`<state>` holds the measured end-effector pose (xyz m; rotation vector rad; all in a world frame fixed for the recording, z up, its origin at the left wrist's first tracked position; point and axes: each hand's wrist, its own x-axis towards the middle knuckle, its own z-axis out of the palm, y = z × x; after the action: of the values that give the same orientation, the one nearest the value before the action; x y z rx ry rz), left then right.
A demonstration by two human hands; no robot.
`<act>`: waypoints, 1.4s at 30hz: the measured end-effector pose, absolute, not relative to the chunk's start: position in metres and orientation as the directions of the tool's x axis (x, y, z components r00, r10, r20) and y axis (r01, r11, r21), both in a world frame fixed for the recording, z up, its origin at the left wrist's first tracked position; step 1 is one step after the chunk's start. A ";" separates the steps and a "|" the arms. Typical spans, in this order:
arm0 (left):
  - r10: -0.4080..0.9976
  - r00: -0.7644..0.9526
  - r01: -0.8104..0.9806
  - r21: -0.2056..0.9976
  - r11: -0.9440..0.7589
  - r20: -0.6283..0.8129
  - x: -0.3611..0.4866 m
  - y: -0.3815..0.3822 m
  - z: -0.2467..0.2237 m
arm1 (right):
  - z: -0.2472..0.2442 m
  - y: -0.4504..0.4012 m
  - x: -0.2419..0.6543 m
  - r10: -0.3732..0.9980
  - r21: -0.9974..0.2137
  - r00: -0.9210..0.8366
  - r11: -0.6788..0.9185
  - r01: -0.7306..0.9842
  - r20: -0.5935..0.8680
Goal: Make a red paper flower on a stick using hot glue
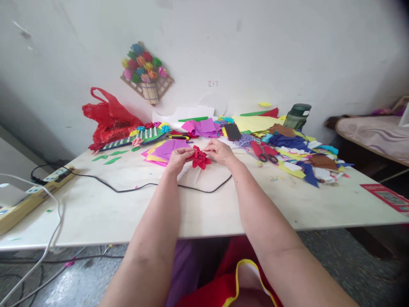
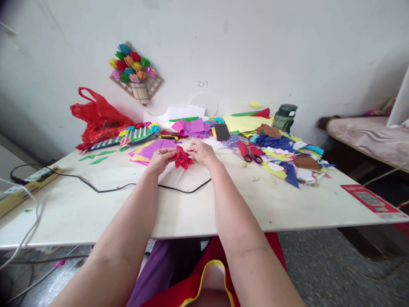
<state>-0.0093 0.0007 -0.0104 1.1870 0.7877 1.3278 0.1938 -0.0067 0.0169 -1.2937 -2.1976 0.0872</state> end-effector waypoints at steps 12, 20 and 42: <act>0.979 0.088 -0.310 0.939 -0.149 0.185 -0.010 0.005 -0.014 | 0.021 -0.013 0.203 0.844 -0.286 -0.337 0.474 0.833 0.416; 0.986 -0.018 -0.343 0.925 -0.162 0.166 -0.009 0.005 -0.012 | 0.022 -0.011 0.214 0.878 -0.359 -0.074 0.268 0.894 0.473; 0.966 -0.173 -0.269 0.934 -0.236 0.194 -0.010 0.012 -0.016 | 0.014 -0.011 0.199 0.982 -0.324 0.061 0.001 0.946 0.181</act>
<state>-0.0098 0.0121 -0.0157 1.0686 0.9760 1.6007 0.1987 -0.0105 0.0142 -1.9893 -1.9285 0.1378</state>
